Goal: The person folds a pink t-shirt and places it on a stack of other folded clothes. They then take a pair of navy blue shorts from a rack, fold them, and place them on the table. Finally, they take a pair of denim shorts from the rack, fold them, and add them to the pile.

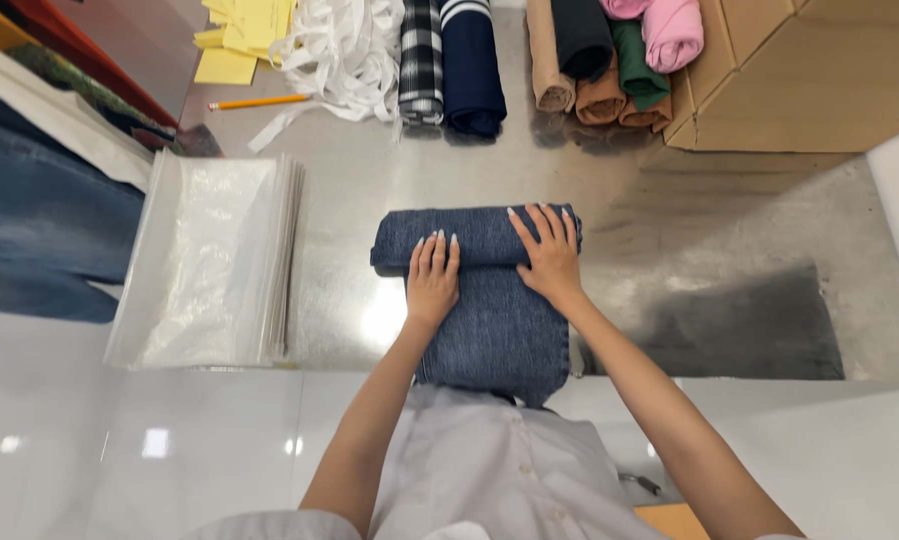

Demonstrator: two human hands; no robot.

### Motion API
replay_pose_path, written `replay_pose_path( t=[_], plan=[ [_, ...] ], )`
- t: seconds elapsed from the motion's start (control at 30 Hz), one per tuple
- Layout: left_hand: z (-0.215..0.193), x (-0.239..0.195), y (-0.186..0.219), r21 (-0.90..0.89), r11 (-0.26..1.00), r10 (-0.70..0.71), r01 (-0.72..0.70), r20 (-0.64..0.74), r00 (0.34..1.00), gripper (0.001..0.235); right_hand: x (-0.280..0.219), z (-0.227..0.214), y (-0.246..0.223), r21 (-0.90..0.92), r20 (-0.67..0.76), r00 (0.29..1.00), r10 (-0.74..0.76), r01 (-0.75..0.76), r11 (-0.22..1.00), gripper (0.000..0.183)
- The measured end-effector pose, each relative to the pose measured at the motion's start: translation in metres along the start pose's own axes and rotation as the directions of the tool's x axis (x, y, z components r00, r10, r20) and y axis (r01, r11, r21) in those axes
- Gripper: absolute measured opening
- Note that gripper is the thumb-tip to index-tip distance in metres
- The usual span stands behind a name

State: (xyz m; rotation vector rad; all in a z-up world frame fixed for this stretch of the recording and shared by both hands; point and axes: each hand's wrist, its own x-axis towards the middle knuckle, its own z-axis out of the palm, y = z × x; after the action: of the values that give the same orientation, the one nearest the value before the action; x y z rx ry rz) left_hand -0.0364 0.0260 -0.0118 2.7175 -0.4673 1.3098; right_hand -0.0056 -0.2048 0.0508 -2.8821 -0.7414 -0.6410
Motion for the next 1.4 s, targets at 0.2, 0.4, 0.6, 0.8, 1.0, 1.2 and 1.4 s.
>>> replay_pose_path(
  t=[0.2, 0.4, 0.6, 0.8, 1.0, 1.2, 1.4],
  plan=[
    [-0.030, -0.015, 0.013, 0.013, 1.000, 0.015, -0.015, 0.016, 1.000, 0.058, -0.024, -0.020, -0.004, 0.162, -0.044, 0.999, -0.013, 0.020, 0.987, 0.096],
    [-0.035, -0.017, 0.016, -0.029, 1.000, -0.001, 0.003, 0.035, 0.999, 0.059, -0.029, -0.023, -0.001, 0.231, -0.045, 0.999, -0.009, 0.019, 0.973, 0.075],
    [-0.041, -0.020, 0.022, -0.049, 0.999, -0.017, 0.023, 0.120, 0.993, 0.062, -0.032, -0.016, -0.016, 0.186, 0.026, 0.991, 0.133, -0.135, 0.973, 0.086],
    [-0.080, -0.037, 0.035, -0.169, 0.958, -0.145, 0.231, 0.407, 0.902, 0.061, -0.040, -0.020, -0.025, 0.167, 0.112, 0.977, 0.183, -0.200, 0.965, 0.096],
    [-0.095, -0.042, 0.031, -0.084, 0.980, -0.104, 0.180, 0.557, 0.824, 0.072, -0.046, -0.033, -0.035, 0.154, 0.281, 0.948, 0.150, -0.199, 0.968, 0.102],
    [-0.088, 0.053, 0.024, 0.042, 0.999, -0.031, 0.005, 0.633, 0.774, 0.112, -0.035, -0.039, -0.022, 0.156, 0.409, 0.902, 0.141, -0.221, 0.963, 0.101],
    [0.035, 0.067, 0.006, 0.047, 0.986, -0.122, 0.160, 0.855, 0.504, 0.121, -0.035, -0.027, 0.011, 0.309, 0.494, 0.868, 0.053, -0.232, 0.922, 0.092]
  ],
)
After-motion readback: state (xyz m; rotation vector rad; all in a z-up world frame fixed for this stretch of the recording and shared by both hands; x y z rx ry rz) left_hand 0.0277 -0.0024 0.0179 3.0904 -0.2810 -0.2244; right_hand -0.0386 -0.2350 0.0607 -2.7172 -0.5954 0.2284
